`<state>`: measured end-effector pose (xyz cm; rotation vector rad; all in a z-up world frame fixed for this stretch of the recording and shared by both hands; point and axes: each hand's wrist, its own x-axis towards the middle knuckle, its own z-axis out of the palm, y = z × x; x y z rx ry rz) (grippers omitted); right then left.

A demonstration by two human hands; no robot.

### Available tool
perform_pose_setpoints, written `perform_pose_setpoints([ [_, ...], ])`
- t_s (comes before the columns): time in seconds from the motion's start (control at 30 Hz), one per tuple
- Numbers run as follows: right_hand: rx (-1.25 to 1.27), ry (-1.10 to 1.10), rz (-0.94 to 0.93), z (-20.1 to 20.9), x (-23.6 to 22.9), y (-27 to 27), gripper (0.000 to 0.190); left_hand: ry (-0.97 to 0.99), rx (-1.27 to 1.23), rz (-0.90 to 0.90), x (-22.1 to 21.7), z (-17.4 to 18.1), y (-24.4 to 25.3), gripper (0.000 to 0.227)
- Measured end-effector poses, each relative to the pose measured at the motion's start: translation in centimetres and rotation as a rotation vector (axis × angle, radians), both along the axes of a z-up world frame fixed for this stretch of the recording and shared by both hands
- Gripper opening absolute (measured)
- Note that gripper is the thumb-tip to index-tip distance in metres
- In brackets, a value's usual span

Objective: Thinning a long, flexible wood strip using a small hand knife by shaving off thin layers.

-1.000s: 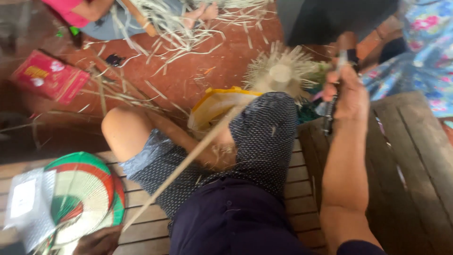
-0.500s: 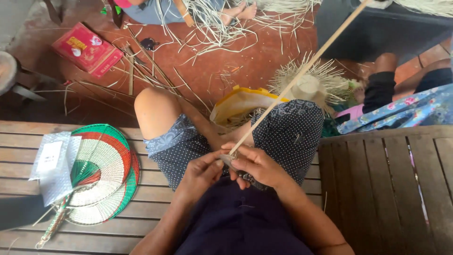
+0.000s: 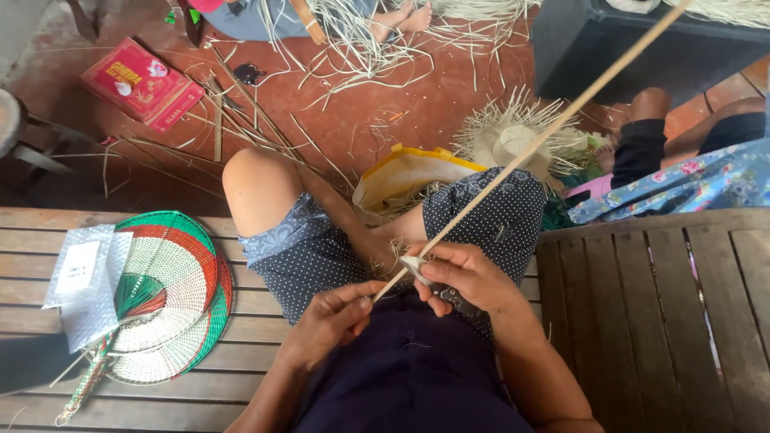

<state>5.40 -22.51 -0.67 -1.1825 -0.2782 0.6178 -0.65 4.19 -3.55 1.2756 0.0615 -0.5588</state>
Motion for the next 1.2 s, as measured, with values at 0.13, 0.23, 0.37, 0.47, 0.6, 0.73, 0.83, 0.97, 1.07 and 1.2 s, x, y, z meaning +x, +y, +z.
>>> perform_pose_setpoints([
  [0.13,0.037,-0.049,-0.045,-0.8,0.7,-1.2,0.032,0.071,-0.056,0.05,-0.9,-0.5,0.2,0.039],
  [0.23,0.09,-0.087,-0.071,-0.8,1.5,-2.8,0.028,0.131,-0.04,0.051,-1.5,-0.7,0.8,0.039],
  [0.37,0.129,-0.099,-0.08,0.4,1.8,-4.0,0.034,0.133,0.022,0.018,-1.8,-0.9,2.1,0.039],
  [0.47,0.057,-0.087,-0.101,1.2,1.8,-3.9,0.034,0.149,0.054,0.002,-1.7,-1.2,3.3,0.039],
  [0.6,0.042,-0.108,-0.169,1.5,2.4,-4.8,0.031,0.196,0.052,-0.011,-2.2,-2.3,4.7,0.042],
  [0.73,0.067,-0.112,-0.218,2.1,3.0,-6.2,0.031,0.203,0.103,-0.029,-2.9,-3.2,6.7,0.041],
  [0.83,0.04,-0.151,-0.25,2.5,3.3,-7.3,0.03,0.246,0.134,-0.023,-3.3,-3.0,7.9,0.041],
  [0.97,0.104,-0.116,-0.262,2.1,4.0,-8.4,0.031,0.296,0.184,-0.02,-3.2,-3.7,9.7,0.042],
  [1.07,0.124,-0.18,-0.325,2.2,4.8,-10.5,0.026,0.286,0.251,-0.026,-3.5,-3.8,11.1,0.039],
  [1.2,0.32,-0.212,-0.424,1.6,5.1,-11.6,0.018,0.096,0.466,0.013,-3.6,-2.1,13.4,0.039],
])
